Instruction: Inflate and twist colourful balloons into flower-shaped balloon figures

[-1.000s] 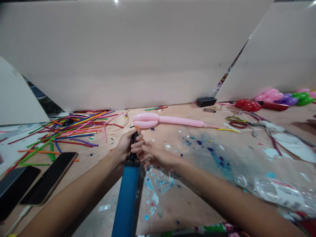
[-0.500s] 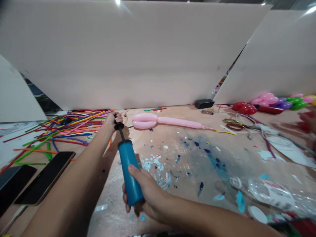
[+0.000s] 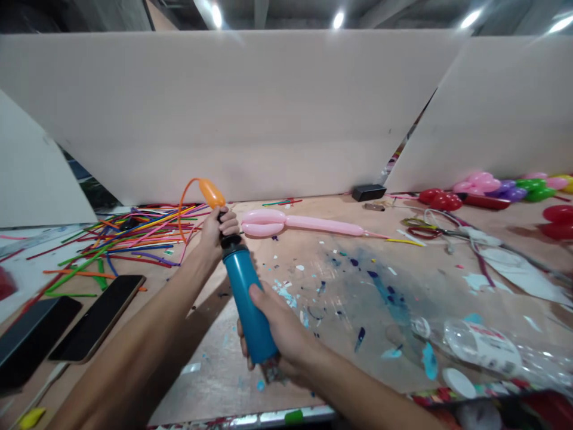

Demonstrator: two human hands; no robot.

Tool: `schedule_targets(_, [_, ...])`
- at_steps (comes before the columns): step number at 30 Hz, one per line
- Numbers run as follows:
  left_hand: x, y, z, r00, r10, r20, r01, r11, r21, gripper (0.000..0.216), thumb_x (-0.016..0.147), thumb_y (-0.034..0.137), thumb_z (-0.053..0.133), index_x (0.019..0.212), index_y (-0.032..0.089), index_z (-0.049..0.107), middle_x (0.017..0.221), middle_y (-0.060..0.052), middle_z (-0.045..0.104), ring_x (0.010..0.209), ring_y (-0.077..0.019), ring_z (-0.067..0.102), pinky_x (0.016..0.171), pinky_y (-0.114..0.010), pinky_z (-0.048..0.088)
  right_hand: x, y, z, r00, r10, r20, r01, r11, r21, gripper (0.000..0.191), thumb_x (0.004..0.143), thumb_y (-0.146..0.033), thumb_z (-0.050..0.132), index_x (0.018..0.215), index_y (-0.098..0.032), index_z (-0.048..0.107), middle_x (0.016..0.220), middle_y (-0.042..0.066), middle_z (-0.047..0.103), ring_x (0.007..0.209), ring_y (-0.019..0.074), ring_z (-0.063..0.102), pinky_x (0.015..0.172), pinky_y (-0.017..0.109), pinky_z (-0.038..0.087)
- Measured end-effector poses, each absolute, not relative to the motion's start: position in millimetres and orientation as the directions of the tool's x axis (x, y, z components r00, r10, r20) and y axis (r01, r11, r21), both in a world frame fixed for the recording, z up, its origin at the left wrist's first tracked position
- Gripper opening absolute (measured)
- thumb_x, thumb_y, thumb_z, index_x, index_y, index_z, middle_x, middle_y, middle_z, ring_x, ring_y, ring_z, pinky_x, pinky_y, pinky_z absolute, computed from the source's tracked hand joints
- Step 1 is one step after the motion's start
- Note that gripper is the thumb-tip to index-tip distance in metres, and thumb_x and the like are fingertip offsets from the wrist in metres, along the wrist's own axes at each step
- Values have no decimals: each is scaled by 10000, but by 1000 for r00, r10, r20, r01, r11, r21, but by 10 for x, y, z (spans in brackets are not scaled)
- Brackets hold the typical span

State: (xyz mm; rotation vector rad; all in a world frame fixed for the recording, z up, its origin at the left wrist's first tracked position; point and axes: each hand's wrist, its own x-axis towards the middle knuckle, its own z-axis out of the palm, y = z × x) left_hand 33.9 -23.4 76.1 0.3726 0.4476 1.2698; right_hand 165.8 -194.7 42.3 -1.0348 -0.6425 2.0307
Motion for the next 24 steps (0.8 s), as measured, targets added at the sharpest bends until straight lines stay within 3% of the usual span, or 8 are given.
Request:
schedule_targets(4, [480,-231,741,231,953,-196,-748,302,590,228,911,203,454,701,189,367,492,107,239,301,-17,219,307,-131,154,1504,-2065,390,-381,794,-475,-502,-609,-614,461,902,-626,434,1016,-185,500,593,-7,585,394,120,529,375,218,431])
schedule_targets(8, [358,-87,822,256,942,-219,-713,337,615,208,893,142,401,689,182,379,487,102,235,285,-21,224,293,-140,136,1309,-2555,-7,-409,822,-397,-606,-570,-556,684,708,-799,558,1003,-182,545,570,-4,578,406,131,526,385,232,424])
schedule_targets(11, [311,-163,855,287,935,-210,-706,354,614,243,927,149,346,690,175,387,491,94,261,281,-14,230,290,-131,146,1270,-2769,-235,-403,838,-368,-608,-546,-577,689,651,-765,655,1020,-187,593,561,4,575,471,163,570,412,243,441])
schedule_targets(16, [510,-490,851,331,928,-174,-700,365,614,249,967,225,352,727,178,404,507,90,303,292,-16,255,299,-130,183,1343,-2505,-7,-465,812,-351,-630,-583,-513,695,703,-821,530,739,-131,604,532,16,553,397,109,520,362,196,394])
schedule_targets(20, [581,-354,962,327,925,-194,-649,369,665,218,934,167,363,718,182,386,495,93,286,285,-19,246,296,-135,160,1258,-2361,166,-500,800,-332,-670,-600,-437,718,758,-822,441,674,-128,602,530,18,539,404,94,500,380,198,414])
schedule_targets(24, [417,-63,1010,318,918,-236,-635,391,667,216,908,132,362,698,181,367,494,94,274,284,-16,235,288,-126,138,1102,-2565,-144,-557,772,-307,-541,-618,-571,741,651,-912,418,665,-202,629,551,43,582,488,171,578,430,269,449])
